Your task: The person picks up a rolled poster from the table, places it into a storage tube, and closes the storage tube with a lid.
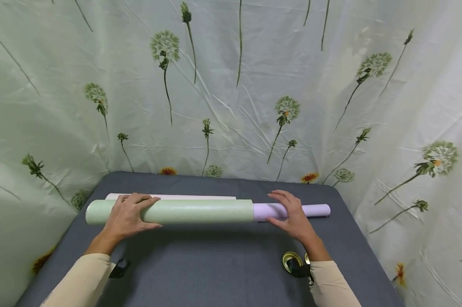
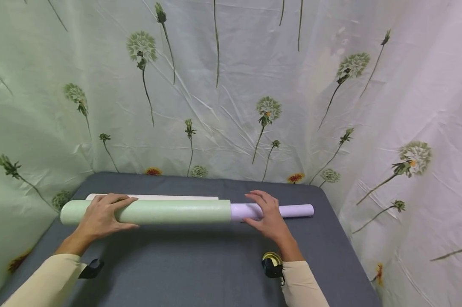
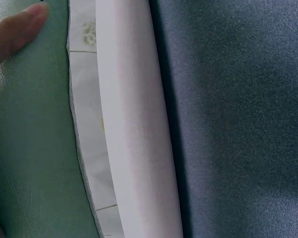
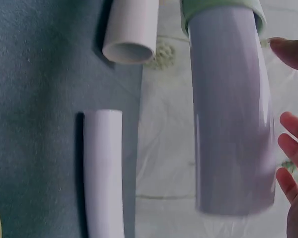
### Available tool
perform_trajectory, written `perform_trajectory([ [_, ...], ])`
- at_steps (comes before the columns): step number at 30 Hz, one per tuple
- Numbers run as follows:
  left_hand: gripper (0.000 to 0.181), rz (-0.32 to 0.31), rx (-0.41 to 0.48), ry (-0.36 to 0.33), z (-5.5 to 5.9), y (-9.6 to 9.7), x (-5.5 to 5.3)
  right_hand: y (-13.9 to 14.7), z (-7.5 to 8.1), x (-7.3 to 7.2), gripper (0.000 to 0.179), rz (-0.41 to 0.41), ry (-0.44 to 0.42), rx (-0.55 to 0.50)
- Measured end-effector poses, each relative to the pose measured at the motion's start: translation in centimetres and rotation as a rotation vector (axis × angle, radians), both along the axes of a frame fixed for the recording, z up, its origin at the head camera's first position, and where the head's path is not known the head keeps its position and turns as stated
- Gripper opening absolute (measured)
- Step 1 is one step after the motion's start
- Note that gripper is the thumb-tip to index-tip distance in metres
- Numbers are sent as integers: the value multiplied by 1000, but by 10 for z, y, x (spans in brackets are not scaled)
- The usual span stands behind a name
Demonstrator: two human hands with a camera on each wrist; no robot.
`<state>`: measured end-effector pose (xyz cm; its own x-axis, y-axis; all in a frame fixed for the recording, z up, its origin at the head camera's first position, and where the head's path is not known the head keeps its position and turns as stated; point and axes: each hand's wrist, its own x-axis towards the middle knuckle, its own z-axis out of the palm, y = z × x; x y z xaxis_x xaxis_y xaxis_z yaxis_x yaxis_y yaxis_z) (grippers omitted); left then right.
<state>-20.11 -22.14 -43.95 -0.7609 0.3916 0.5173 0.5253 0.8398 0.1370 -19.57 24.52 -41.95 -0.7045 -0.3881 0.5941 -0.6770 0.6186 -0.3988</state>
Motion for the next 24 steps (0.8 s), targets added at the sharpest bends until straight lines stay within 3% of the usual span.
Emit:
perform_trajectory([
  [5, 78, -6, 15, 2, 1, -1, 1, 21, 2, 7, 55, -69, -111, -146],
  [10, 76, 5, 13, -33, 3, -1, 2, 45, -1, 13, 42, -71, -268, -468],
  [14, 76, 8, -1, -32, 4, -1, 3, 64, -12, 15, 35, 38, -407, -673],
  [19, 78, 7, 8, -27, 5, 0, 3, 81, -34, 12, 34, 305, -527, -851],
  [21, 77, 4, 9, -36, 5, 0, 3, 85, -40, 12, 38, 393, -558, -899],
  [24, 76, -3, 6, -45, 5, 1, 4, 87, -46, 14, 44, 443, -588, -916],
])
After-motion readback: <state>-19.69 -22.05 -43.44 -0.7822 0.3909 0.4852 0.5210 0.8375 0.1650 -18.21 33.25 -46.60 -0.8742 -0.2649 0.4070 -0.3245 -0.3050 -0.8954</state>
